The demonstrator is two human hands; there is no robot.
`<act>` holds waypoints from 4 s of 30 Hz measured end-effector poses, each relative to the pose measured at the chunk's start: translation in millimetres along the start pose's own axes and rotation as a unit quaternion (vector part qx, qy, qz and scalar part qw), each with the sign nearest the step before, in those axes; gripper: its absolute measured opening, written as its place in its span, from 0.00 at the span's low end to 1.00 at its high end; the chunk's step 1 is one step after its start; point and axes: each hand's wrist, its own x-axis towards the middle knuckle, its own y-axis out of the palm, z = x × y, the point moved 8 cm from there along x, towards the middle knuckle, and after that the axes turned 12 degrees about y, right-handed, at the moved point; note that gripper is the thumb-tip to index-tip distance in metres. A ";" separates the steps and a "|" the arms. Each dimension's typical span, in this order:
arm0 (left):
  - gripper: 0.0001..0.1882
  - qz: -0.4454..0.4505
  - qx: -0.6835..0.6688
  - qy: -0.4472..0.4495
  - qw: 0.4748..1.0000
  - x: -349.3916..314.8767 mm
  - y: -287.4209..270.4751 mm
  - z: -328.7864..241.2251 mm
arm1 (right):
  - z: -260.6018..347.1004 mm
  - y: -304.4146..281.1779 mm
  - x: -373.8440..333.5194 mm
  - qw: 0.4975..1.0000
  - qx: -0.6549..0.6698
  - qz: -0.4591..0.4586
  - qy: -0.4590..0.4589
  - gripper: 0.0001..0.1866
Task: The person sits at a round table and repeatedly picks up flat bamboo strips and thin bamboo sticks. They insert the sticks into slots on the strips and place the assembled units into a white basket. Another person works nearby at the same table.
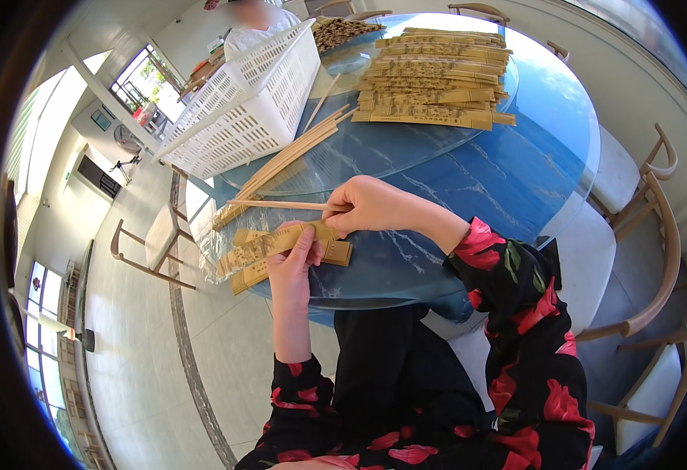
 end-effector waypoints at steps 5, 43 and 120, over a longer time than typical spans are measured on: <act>0.05 0.003 0.016 0.021 1.000 0.0 -1.5 2.4 | -3.9 3.5 2.3 1.000 -0.026 0.008 0.004 0.09; 0.16 0.200 0.492 0.314 0.787 6.4 52.3 -49.7 | -23.7 -3.9 8.0 0.988 -0.111 -0.072 0.082 0.09; 0.14 0.124 0.456 0.280 0.836 10.1 40.9 -55.0 | -22.4 -73.6 -25.4 0.977 -0.189 -0.058 0.081 0.09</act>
